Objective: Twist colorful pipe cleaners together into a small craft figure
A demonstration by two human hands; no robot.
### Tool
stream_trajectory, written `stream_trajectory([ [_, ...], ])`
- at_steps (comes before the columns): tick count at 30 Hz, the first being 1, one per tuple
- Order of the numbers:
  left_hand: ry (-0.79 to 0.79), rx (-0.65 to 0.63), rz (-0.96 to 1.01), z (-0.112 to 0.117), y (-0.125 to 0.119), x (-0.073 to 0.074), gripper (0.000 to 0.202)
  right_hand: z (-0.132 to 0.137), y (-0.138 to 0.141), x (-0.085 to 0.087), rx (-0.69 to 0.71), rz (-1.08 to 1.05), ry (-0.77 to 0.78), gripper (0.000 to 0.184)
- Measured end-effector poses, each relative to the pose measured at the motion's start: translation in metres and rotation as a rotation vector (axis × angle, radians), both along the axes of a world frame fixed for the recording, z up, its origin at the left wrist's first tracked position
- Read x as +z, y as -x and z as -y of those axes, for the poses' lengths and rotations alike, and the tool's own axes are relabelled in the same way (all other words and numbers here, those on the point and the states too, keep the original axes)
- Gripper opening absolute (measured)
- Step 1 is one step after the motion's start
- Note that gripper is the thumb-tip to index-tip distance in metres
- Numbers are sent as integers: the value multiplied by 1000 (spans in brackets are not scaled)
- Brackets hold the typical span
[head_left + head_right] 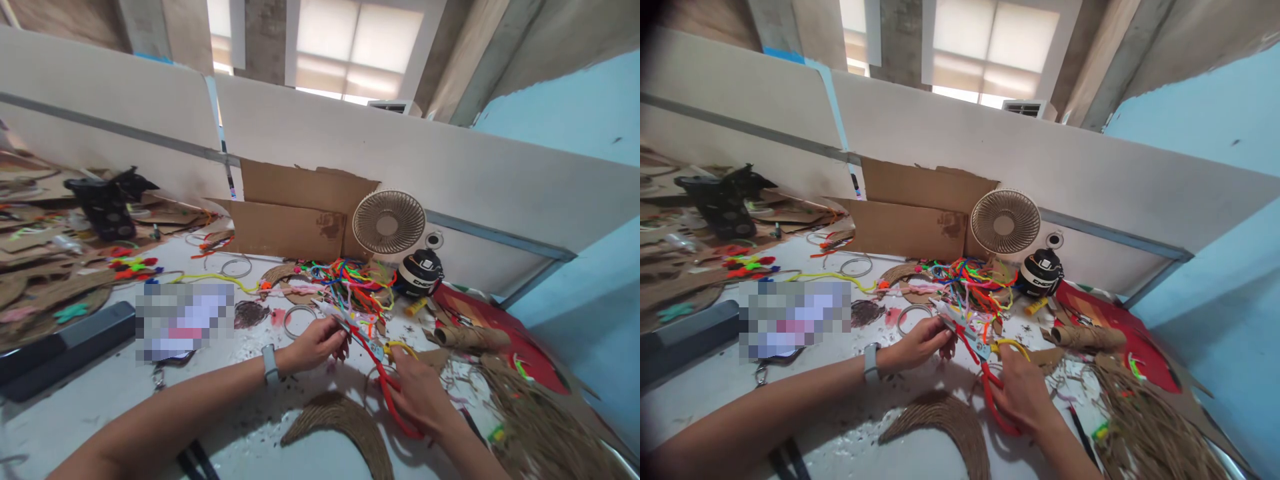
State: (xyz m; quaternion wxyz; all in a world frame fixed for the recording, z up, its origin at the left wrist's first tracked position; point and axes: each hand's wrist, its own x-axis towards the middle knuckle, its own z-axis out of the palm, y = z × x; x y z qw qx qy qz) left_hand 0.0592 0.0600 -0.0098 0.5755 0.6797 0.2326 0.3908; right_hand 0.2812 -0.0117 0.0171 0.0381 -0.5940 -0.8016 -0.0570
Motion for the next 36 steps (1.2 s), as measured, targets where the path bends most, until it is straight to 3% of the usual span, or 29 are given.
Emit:
stream_trajectory([
  [6, 52, -17, 20, 0, 0, -1, 32, 1, 2, -1, 12, 80, 49, 26],
  [17, 187, -60, 42, -3, -1, -1, 37, 2, 3, -6, -35, -36, 98, 30],
  [23, 84, -58, 42, -5, 3, -1, 37, -8, -9, 1, -200, 154, 17, 34],
  [29, 23, -67, 47, -3, 3, 0, 38, -12, -23, 9, -254, 203, 113, 36],
  [32, -5, -86, 52, 0, 3, 4, 37, -9, -27, 20, -216, 103, 143, 30],
  [36, -16, -134, 12, 4, 3, 8, 36, -1, -15, 41, 24, -224, 104, 23],
])
